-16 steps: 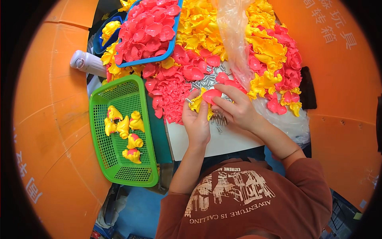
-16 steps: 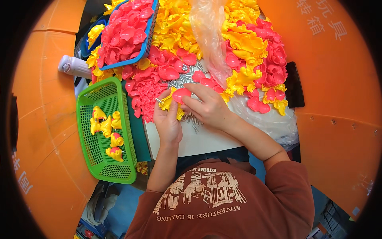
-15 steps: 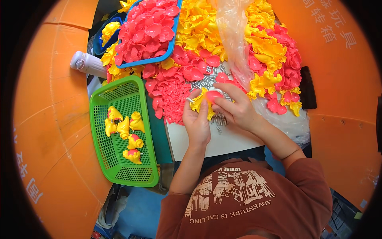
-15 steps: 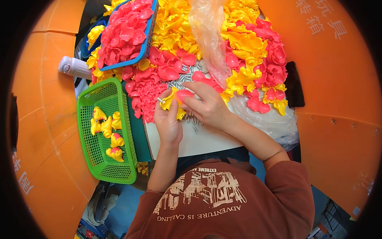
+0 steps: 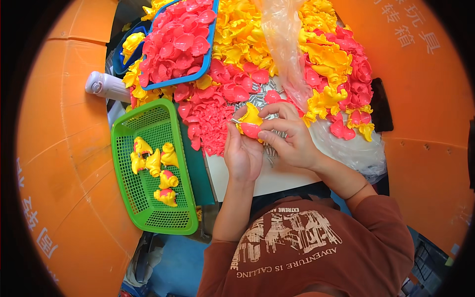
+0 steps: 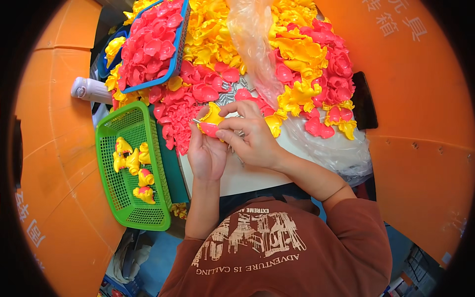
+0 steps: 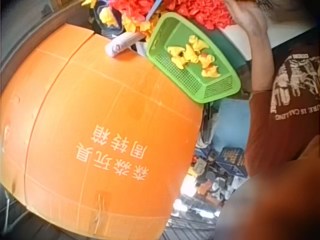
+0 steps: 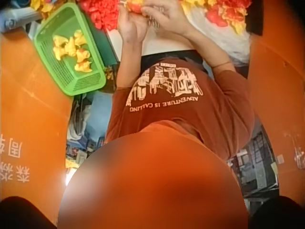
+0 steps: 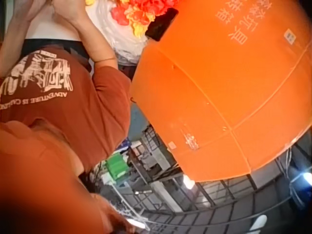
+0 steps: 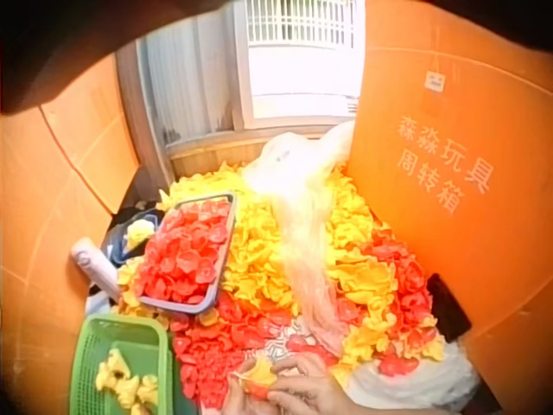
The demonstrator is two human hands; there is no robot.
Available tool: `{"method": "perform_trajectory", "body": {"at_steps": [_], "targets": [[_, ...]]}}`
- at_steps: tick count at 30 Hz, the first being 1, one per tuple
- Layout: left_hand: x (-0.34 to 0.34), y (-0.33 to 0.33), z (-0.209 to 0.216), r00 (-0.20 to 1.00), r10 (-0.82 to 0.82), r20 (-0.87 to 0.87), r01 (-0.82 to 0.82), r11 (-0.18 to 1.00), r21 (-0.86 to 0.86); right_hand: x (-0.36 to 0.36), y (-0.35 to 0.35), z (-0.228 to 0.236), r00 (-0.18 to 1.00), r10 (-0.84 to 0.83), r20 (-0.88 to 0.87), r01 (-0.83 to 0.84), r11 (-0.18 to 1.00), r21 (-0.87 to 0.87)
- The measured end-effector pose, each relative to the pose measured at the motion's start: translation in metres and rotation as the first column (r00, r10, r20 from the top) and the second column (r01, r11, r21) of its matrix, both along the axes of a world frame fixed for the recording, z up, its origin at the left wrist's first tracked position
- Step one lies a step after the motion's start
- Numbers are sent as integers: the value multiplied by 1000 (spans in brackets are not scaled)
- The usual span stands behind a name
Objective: Assembling small plastic ducks by layering and attaching colorful paper petals to their bases.
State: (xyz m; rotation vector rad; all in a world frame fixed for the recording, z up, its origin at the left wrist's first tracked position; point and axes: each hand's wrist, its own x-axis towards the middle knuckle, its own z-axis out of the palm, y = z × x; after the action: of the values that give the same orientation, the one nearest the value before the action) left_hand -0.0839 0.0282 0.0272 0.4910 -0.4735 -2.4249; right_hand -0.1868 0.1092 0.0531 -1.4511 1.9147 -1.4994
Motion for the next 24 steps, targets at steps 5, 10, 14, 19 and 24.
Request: {"method": "perform_trajectory", "body": {"at_steps": [5, 10, 14, 19, 24], "targets": [[2, 1, -2, 1000, 1, -23, -1, 1000, -8, 1, -1, -6, 999, -4, -40, 3, 1000, -17], [2, 3, 5, 996, 21, -87, -15, 997, 72, 2, -1, -3, 999, 17, -32, -18, 999, -30], [3, 3, 6, 996, 12, -92, -5, 997, 77, 0, -3, 1, 998, 68, -4, -68, 998, -18], [4, 2, 6, 988, -36, -150, 54, 992, 114, 1, -2, -1, 995, 85, -47, -87, 995, -53], [5, 4, 3, 984, -40, -173, 54, 996, 74, 5, -1, 1, 988, 34, -154, -49, 994, -95]]}}
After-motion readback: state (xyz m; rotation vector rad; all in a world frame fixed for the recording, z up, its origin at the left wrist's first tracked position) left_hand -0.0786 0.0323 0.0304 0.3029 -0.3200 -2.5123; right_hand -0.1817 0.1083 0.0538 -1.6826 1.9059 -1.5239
